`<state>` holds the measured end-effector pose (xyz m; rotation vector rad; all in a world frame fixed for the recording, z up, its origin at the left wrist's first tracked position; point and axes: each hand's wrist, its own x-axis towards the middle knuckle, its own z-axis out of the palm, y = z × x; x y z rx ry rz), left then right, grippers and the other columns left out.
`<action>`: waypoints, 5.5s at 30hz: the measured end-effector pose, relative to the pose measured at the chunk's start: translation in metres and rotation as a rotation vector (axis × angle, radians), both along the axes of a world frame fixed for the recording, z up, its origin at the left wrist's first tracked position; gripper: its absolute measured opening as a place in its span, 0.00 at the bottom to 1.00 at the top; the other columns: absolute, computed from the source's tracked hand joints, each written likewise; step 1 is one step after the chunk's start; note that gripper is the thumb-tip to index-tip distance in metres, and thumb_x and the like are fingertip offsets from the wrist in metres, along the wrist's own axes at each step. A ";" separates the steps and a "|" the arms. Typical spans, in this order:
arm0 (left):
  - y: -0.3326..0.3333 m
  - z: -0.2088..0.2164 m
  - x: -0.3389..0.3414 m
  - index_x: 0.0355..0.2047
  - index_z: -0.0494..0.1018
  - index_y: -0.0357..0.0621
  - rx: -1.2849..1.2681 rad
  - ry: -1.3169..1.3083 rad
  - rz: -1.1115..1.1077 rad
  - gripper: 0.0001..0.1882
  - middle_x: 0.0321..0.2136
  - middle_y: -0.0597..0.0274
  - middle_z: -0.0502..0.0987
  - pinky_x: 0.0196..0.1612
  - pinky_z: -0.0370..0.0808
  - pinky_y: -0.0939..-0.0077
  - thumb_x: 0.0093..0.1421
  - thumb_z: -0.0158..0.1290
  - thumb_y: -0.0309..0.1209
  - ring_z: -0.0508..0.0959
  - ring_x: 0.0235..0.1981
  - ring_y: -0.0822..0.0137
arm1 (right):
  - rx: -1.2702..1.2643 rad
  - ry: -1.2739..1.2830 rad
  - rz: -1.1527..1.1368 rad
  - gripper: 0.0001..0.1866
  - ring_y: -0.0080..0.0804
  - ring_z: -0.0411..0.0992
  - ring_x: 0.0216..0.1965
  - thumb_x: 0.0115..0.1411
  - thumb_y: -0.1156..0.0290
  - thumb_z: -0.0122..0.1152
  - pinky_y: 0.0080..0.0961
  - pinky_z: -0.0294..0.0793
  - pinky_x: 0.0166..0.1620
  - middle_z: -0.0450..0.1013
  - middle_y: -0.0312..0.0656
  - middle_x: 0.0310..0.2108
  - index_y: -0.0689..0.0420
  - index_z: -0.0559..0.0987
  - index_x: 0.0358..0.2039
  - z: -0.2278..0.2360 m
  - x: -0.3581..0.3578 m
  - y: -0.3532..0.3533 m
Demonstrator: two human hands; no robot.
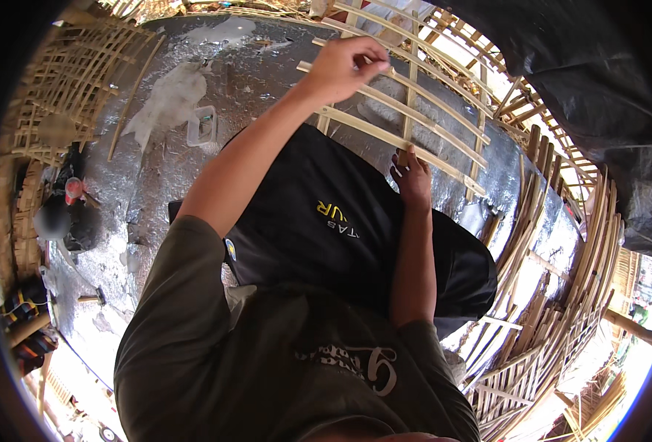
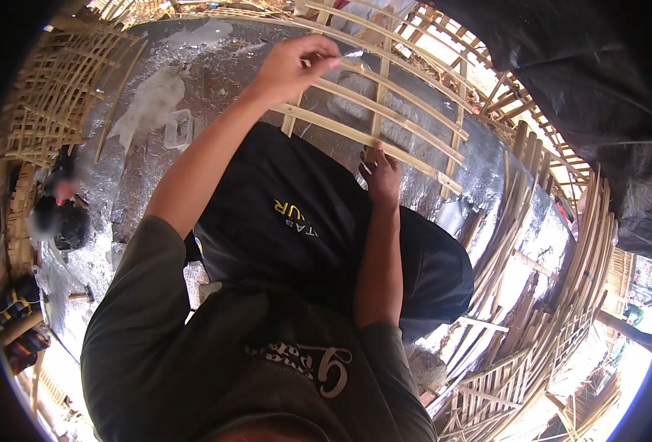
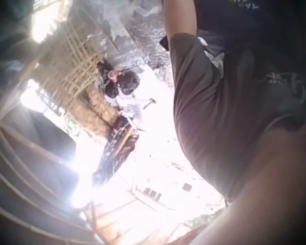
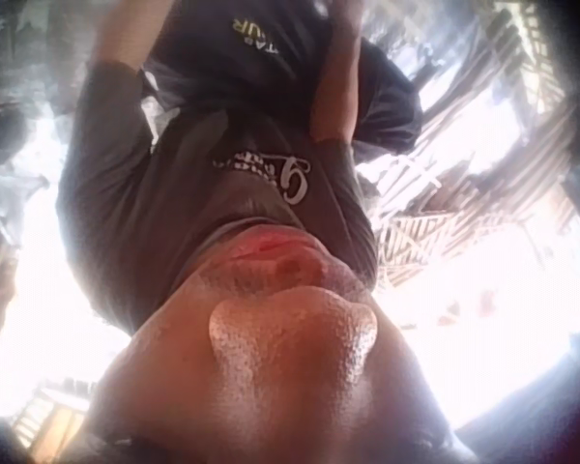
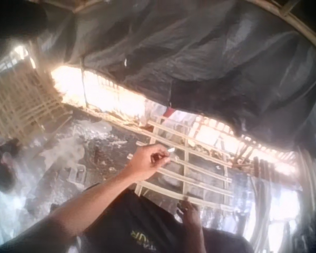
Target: The person assembles a wooden lattice structure by hand, positioning wooden slats and securing them using a hammer.
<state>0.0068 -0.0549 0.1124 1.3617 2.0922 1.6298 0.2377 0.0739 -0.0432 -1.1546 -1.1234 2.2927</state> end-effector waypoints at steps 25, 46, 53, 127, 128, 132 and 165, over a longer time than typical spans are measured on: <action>0.091 -0.087 -0.009 0.32 0.77 0.54 -0.181 0.391 0.290 0.05 0.22 0.61 0.80 0.26 0.77 0.64 0.56 0.56 0.35 0.80 0.22 0.57 | -0.037 0.006 0.008 0.17 0.31 0.72 0.41 0.63 0.56 0.60 0.37 0.71 0.45 0.74 0.36 0.40 0.51 0.74 0.46 -0.005 0.003 0.004; 0.086 -0.145 -0.025 0.41 0.66 0.50 -0.291 0.335 0.422 0.06 0.24 0.47 0.79 0.26 0.75 0.47 0.64 0.45 0.32 0.78 0.23 0.42 | 0.094 0.071 -0.093 0.16 0.30 0.73 0.39 0.60 0.62 0.64 0.35 0.74 0.41 0.76 0.40 0.36 0.59 0.77 0.41 -0.006 -0.014 0.007; 0.088 -0.152 -0.026 0.40 0.66 0.49 -0.270 0.400 0.542 0.06 0.26 0.50 0.80 0.26 0.76 0.49 0.63 0.46 0.31 0.79 0.24 0.44 | 0.080 0.022 -0.055 0.14 0.28 0.74 0.36 0.61 0.61 0.64 0.32 0.76 0.40 0.76 0.37 0.34 0.55 0.77 0.42 0.006 -0.020 0.015; 0.098 -0.150 -0.037 0.37 0.64 0.46 -0.290 0.346 0.544 0.06 0.21 0.48 0.78 0.26 0.76 0.49 0.62 0.48 0.31 0.79 0.23 0.44 | 0.093 -0.149 -0.016 0.23 0.26 0.72 0.29 0.63 0.48 0.56 0.27 0.76 0.33 0.78 0.41 0.34 0.58 0.76 0.43 0.013 -0.035 0.000; 0.099 -0.147 -0.037 0.37 0.64 0.47 -0.279 0.340 0.556 0.06 0.20 0.48 0.77 0.26 0.75 0.48 0.61 0.48 0.31 0.79 0.23 0.43 | 0.099 -0.153 -0.019 0.23 0.25 0.71 0.28 0.63 0.48 0.57 0.26 0.76 0.32 0.78 0.41 0.33 0.58 0.77 0.42 0.012 -0.035 0.001; 0.104 -0.139 -0.044 0.37 0.66 0.48 -0.191 0.328 0.543 0.05 0.21 0.48 0.78 0.27 0.74 0.47 0.62 0.49 0.31 0.78 0.24 0.42 | 0.130 -0.170 -0.058 0.21 0.21 0.71 0.22 0.65 0.51 0.55 0.22 0.75 0.24 0.79 0.41 0.29 0.59 0.78 0.39 0.012 -0.039 0.001; 0.115 -0.142 -0.052 0.31 0.71 0.48 -0.169 0.602 0.607 0.04 0.32 0.59 0.75 0.36 0.75 0.56 0.55 0.54 0.30 0.75 0.37 0.51 | 0.028 -0.175 -0.113 0.31 0.29 0.76 0.30 0.58 0.40 0.58 0.30 0.80 0.32 0.77 0.42 0.30 0.63 0.78 0.36 0.007 -0.055 -0.001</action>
